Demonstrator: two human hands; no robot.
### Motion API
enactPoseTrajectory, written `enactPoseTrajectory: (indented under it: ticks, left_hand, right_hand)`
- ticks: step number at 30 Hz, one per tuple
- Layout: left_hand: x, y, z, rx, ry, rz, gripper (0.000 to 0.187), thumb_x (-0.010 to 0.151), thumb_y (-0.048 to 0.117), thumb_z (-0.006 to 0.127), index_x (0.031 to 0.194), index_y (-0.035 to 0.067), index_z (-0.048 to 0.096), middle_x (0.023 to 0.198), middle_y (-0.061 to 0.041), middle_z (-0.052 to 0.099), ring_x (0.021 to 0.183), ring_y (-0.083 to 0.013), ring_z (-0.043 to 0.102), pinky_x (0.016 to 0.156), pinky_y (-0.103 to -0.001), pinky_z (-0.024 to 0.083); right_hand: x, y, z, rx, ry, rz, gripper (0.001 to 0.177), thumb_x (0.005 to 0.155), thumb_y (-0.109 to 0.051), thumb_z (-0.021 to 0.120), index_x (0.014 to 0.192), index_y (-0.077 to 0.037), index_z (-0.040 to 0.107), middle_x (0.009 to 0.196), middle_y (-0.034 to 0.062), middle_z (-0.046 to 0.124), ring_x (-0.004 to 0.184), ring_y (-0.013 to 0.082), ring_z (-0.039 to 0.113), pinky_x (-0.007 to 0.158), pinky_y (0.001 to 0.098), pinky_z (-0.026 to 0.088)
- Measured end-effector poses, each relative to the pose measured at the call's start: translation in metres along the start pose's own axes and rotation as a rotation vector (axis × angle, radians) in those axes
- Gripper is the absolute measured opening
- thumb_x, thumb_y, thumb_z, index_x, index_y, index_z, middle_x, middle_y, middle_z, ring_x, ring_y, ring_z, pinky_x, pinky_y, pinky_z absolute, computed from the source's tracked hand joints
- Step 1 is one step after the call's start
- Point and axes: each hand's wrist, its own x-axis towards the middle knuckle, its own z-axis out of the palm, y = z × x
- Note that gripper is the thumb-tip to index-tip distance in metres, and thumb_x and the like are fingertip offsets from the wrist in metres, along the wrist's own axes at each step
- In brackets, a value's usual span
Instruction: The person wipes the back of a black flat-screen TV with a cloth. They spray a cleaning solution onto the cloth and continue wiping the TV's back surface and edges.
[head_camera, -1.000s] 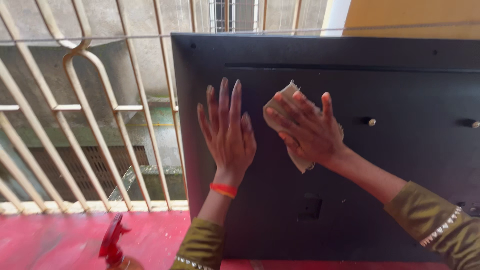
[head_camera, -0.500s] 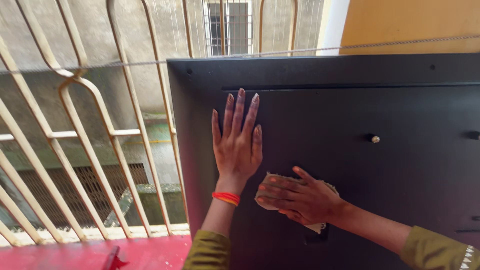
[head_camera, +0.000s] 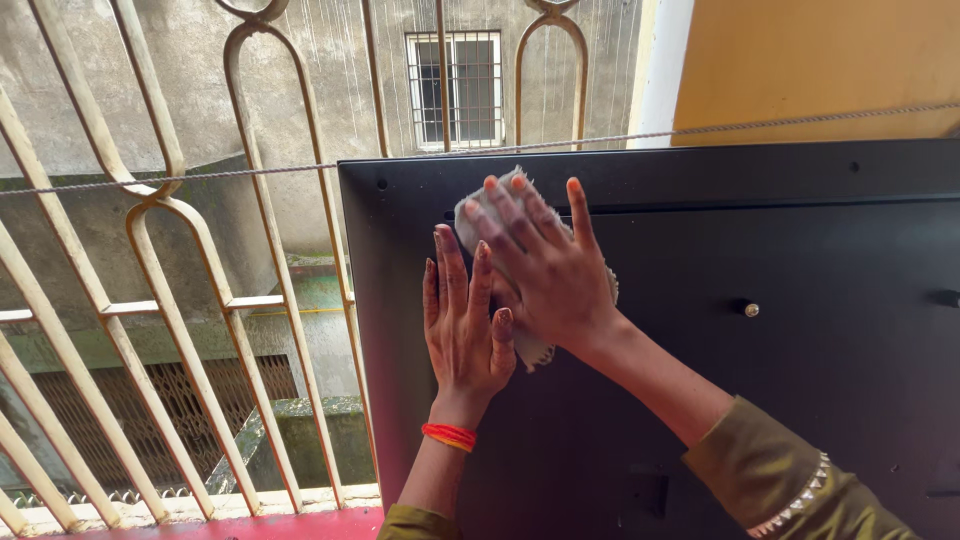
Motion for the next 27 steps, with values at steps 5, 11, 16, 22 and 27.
enactPoseTrajectory:
  ticks: [5, 11, 16, 22, 27]
  left_hand:
    - [0.003, 0.002, -0.001, 0.04, 0.017, -0.041, 0.061, 0.112, 0.045, 0.026, 0.166, 0.016, 0.025, 0.173, -0.02, 0.02, 0.163, -0.0378, 0.02, 0.134, -0.054, 0.015]
    - [0.004, 0.007, 0.001, 0.121, 0.032, -0.139, 0.062, 0.11, 0.039, 0.029, 0.164, 0.01, 0.026, 0.172, -0.019, 0.025, 0.162, -0.0363, 0.02, 0.131, -0.059, 0.003]
    - [0.005, 0.013, 0.0, 0.29, 0.134, -0.243, 0.063, 0.108, 0.04, 0.03, 0.164, 0.011, 0.025, 0.171, -0.021, 0.023, 0.161, -0.0394, 0.015, 0.129, -0.058, 0.001]
    - [0.006, 0.018, 0.002, 0.281, 0.187, -0.388, 0.064, 0.11, 0.042, 0.026, 0.164, 0.007, 0.026, 0.171, -0.025, 0.021, 0.161, -0.0391, 0.016, 0.128, -0.058, 0.005]
    - [0.004, 0.018, -0.001, 0.082, 0.269, -0.391, 0.063, 0.111, 0.039, 0.019, 0.163, 0.005, 0.028, 0.17, -0.022, 0.028, 0.162, -0.0378, 0.022, 0.131, -0.054, 0.01]
  right_hand:
    - [-0.003, 0.023, -0.007, -0.031, 0.022, 0.139, 0.063, 0.101, -0.04, 0.053, 0.157, -0.016, 0.04, 0.165, 0.0093, 0.038, 0.155, 0.0294, 0.03, 0.124, 0.0667, 0.009]
    - [-0.052, 0.082, -0.028, -0.089, 0.032, 0.278, 0.06, 0.101, -0.03, 0.051, 0.157, -0.009, 0.042, 0.167, 0.0121, 0.038, 0.16, 0.035, 0.025, 0.126, 0.0673, 0.008]
    - [-0.085, 0.125, -0.048, -0.092, 0.051, 0.426, 0.057, 0.108, -0.03, 0.043, 0.161, -0.009, 0.039, 0.169, 0.0132, 0.035, 0.163, 0.0362, 0.019, 0.126, 0.0663, 0.002]
    - [-0.078, 0.13, -0.04, -0.051, 0.061, 0.508, 0.06, 0.11, -0.035, 0.038, 0.16, -0.003, 0.037, 0.166, 0.0205, 0.033, 0.158, 0.0417, 0.015, 0.124, 0.0606, 0.001]
    - [-0.03, 0.096, -0.02, -0.112, -0.009, 0.387, 0.057, 0.106, -0.033, 0.039, 0.156, -0.007, 0.042, 0.162, 0.0167, 0.04, 0.153, 0.0357, 0.031, 0.126, 0.0567, 0.014]
